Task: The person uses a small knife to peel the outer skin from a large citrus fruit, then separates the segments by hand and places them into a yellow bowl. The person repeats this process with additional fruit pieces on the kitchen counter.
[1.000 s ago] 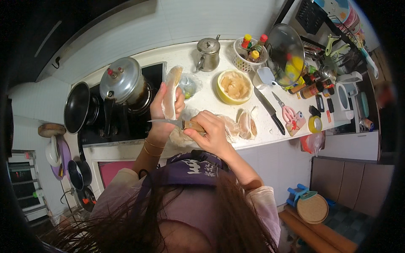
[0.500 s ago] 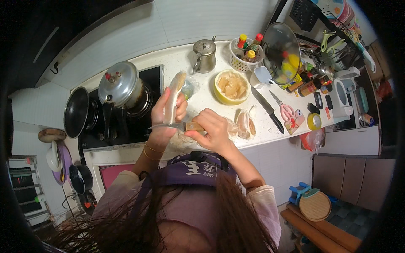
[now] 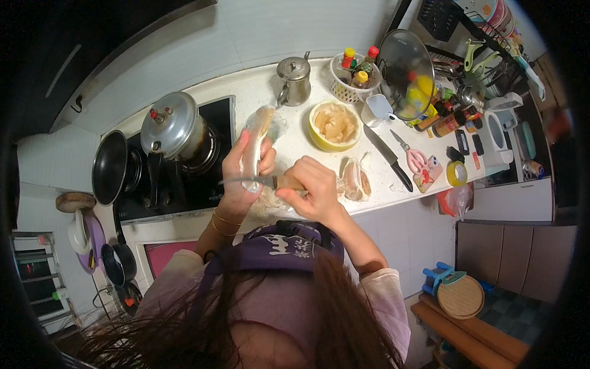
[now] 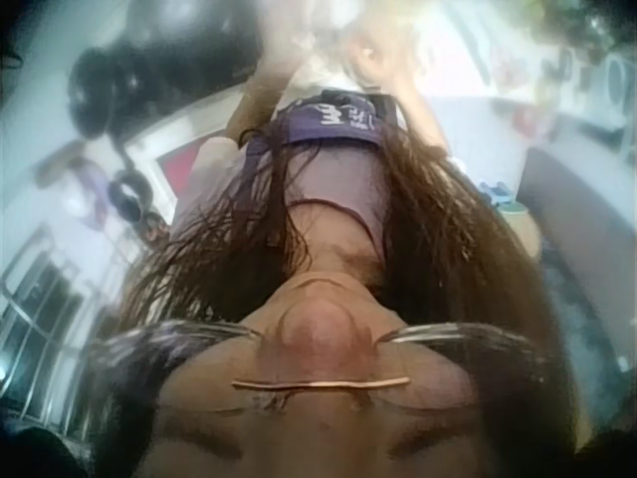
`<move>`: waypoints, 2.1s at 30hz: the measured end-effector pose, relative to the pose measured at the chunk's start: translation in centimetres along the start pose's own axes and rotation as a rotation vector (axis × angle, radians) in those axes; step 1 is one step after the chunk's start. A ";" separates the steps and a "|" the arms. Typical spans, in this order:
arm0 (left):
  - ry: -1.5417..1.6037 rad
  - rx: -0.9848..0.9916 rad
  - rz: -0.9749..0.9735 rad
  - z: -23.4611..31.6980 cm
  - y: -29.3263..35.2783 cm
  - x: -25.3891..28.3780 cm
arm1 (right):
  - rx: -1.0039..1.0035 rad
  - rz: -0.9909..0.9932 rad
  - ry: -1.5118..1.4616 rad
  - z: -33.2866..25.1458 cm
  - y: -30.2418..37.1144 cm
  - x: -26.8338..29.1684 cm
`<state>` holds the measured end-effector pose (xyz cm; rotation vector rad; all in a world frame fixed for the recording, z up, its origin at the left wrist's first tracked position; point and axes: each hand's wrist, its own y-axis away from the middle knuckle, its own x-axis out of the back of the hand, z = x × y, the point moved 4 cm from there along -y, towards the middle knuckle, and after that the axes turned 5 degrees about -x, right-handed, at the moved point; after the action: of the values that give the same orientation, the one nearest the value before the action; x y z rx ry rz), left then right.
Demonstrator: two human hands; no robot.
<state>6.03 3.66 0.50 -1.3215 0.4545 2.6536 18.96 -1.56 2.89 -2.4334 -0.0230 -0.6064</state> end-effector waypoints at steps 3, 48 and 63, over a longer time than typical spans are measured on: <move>-0.023 0.075 -0.162 -0.1 -0.4 0.0 | 0.021 -0.022 0.005 -0.8 0.1 -0.6; 0.054 -0.044 -0.226 0.3 0.3 0.6 | 0.050 0.005 0.046 1.3 0.6 -0.3; -0.086 -0.078 -0.160 -0.4 0.9 -0.8 | 0.062 0.002 0.038 1.4 0.6 -0.5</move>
<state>6.58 2.74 1.12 -1.2034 0.2269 2.6064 19.20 -1.22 1.33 -2.3612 -0.0228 -0.6414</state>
